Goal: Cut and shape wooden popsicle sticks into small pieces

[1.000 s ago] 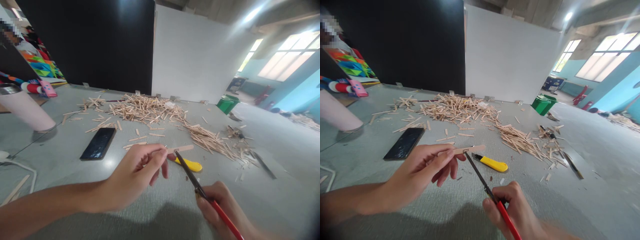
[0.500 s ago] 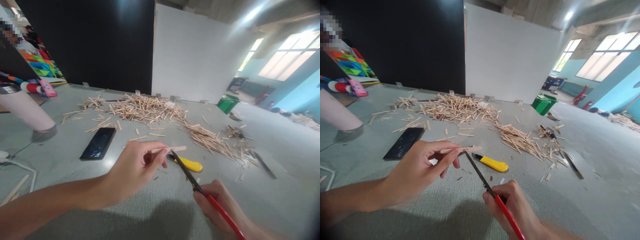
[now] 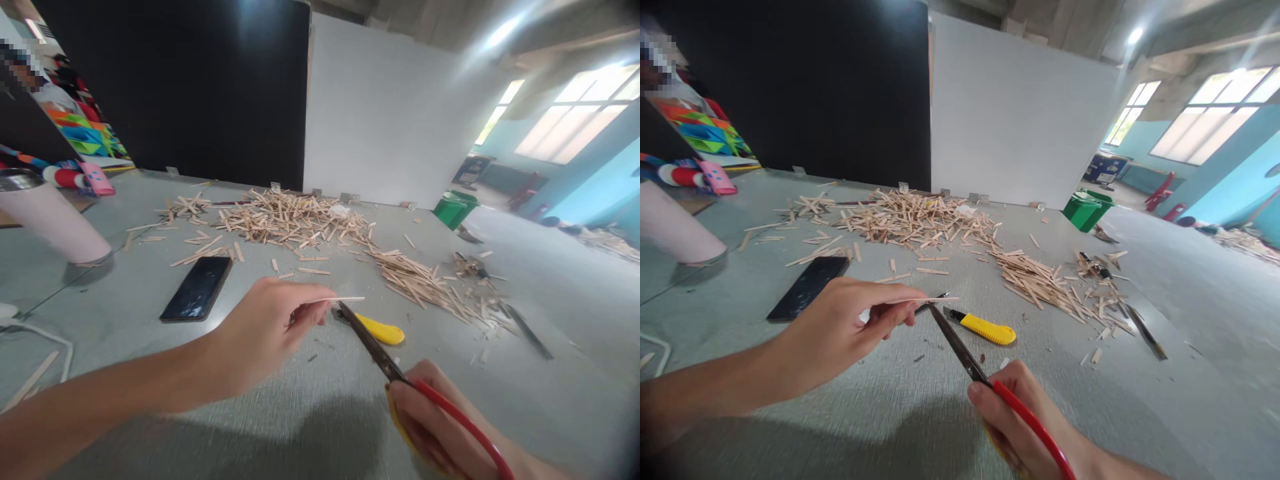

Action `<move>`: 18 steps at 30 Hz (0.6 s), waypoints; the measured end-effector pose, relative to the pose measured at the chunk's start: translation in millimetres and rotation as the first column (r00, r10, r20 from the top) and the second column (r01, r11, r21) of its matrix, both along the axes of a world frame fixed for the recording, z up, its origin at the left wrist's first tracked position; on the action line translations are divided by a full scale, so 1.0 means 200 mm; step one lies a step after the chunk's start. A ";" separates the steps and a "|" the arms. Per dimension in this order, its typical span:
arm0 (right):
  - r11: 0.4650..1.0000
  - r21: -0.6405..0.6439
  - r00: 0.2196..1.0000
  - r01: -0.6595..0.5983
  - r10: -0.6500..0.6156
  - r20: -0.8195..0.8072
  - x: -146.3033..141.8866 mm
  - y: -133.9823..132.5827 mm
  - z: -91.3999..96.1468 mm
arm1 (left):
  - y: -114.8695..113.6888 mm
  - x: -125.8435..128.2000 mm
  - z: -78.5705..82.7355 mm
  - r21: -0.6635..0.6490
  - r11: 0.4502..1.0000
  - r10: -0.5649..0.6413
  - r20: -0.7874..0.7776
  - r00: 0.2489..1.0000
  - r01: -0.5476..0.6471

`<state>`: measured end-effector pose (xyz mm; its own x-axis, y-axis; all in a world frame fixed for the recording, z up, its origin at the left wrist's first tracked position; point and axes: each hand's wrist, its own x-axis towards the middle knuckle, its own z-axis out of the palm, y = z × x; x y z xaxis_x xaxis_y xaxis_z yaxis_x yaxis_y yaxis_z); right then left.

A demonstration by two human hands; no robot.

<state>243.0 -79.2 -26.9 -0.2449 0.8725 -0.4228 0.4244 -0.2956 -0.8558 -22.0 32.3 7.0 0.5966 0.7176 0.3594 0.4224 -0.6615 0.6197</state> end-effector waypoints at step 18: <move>0.987 0.051 0.972 0.152 -0.140 -0.191 0.00 -0.06 -0.10 | -0.02 0.03 0.05 -0.199 0.980 0.011 0.041 0.999 -0.003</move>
